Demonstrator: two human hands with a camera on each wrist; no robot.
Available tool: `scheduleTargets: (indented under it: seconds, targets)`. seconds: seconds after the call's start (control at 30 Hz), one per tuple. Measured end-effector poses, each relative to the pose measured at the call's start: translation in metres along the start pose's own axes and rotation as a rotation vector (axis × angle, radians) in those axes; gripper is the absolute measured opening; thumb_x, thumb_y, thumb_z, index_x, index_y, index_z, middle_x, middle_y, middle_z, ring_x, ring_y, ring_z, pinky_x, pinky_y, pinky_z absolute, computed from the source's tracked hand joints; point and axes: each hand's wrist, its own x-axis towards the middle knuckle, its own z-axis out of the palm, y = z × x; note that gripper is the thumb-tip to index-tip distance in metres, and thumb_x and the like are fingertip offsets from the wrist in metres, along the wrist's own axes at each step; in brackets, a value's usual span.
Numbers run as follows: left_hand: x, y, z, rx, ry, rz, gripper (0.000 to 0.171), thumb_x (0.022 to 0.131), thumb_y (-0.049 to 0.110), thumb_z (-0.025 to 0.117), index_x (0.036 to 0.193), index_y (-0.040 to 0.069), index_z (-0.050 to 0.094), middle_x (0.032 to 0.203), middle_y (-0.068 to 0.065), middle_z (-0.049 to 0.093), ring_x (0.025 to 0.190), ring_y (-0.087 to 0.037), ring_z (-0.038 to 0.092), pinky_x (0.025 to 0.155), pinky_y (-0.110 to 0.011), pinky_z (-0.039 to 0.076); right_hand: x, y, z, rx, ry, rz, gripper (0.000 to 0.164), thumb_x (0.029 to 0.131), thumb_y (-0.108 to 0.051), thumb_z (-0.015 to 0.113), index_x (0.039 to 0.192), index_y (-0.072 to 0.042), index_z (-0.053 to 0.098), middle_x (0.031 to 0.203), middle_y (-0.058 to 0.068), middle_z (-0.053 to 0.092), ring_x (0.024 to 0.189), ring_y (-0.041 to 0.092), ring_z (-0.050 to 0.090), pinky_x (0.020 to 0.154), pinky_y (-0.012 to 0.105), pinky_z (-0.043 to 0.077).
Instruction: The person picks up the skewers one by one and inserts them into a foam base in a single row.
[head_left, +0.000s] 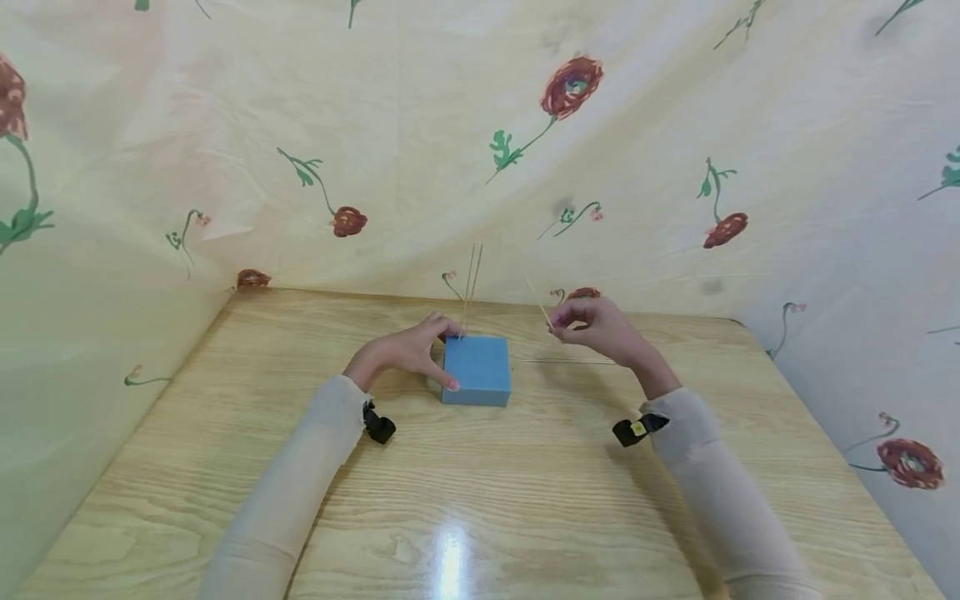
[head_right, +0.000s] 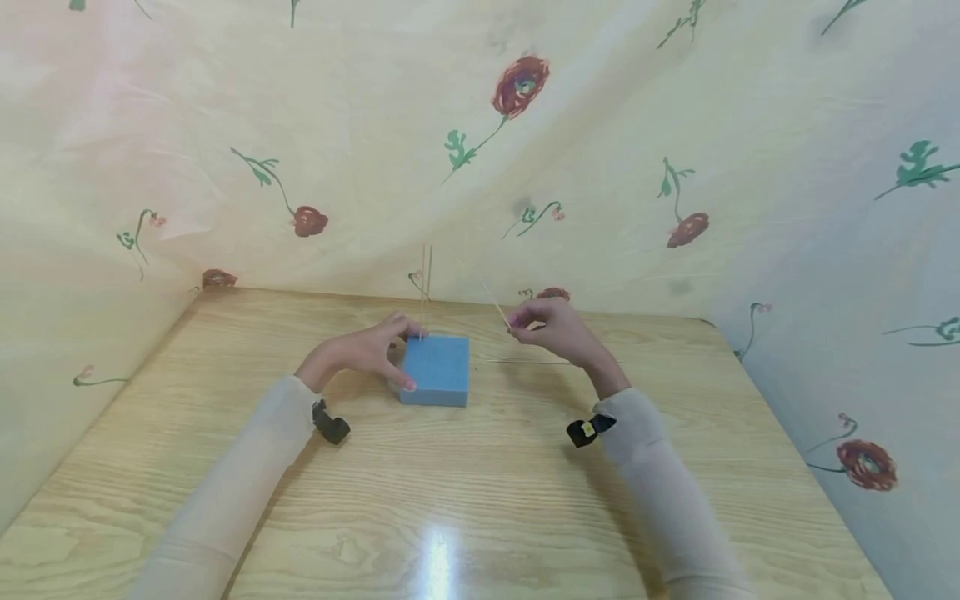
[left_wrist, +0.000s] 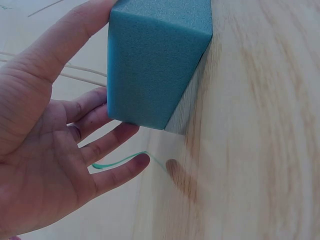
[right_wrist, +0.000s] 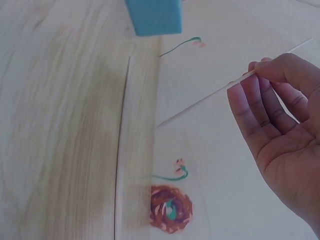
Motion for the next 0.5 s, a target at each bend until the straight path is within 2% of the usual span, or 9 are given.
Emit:
scheduleTargets:
  seconds: [0.2,0.33,0.5]
  targets:
    - [0.0,0.0,0.001,0.005,0.004,-0.002,0.084,0.082,0.027,0.088,0.148,0.004,0.041,0.148,-0.015,0.034,0.136,-0.031,0.036,0.119,-0.049,0.033,0.013,-0.01,0.01,0.103,0.015,-0.046,0.013,0.096,-0.006,0.07,0.106,0.002,0.071,0.104,0.018,0.069,0.09,0.016,0.067,0.078,0.024,0.057]
    - [0.0,-0.001,0.0,0.006,0.003,-0.003,0.083,0.082,0.027,0.088,0.147,0.004,0.042,0.148,-0.015,0.034,0.136,-0.031,0.036,0.119,-0.048,0.033,0.019,-0.018,0.017,0.167,0.039,-0.037,0.017,0.096,-0.008,0.07,0.109,0.004,0.069,0.106,0.017,0.068,0.092,0.021,0.068,0.081,0.028,0.058]
    - [0.0,0.0,0.0,0.009,0.003,0.007,0.083,0.082,0.028,0.088,0.147,0.003,0.042,0.147,-0.016,0.034,0.135,-0.031,0.036,0.118,-0.049,0.034,0.025,-0.028,0.025,0.253,0.062,-0.048,0.019,0.097,-0.008,0.07,0.111,0.004,0.067,0.103,0.01,0.068,0.091,0.018,0.069,0.088,0.036,0.059]
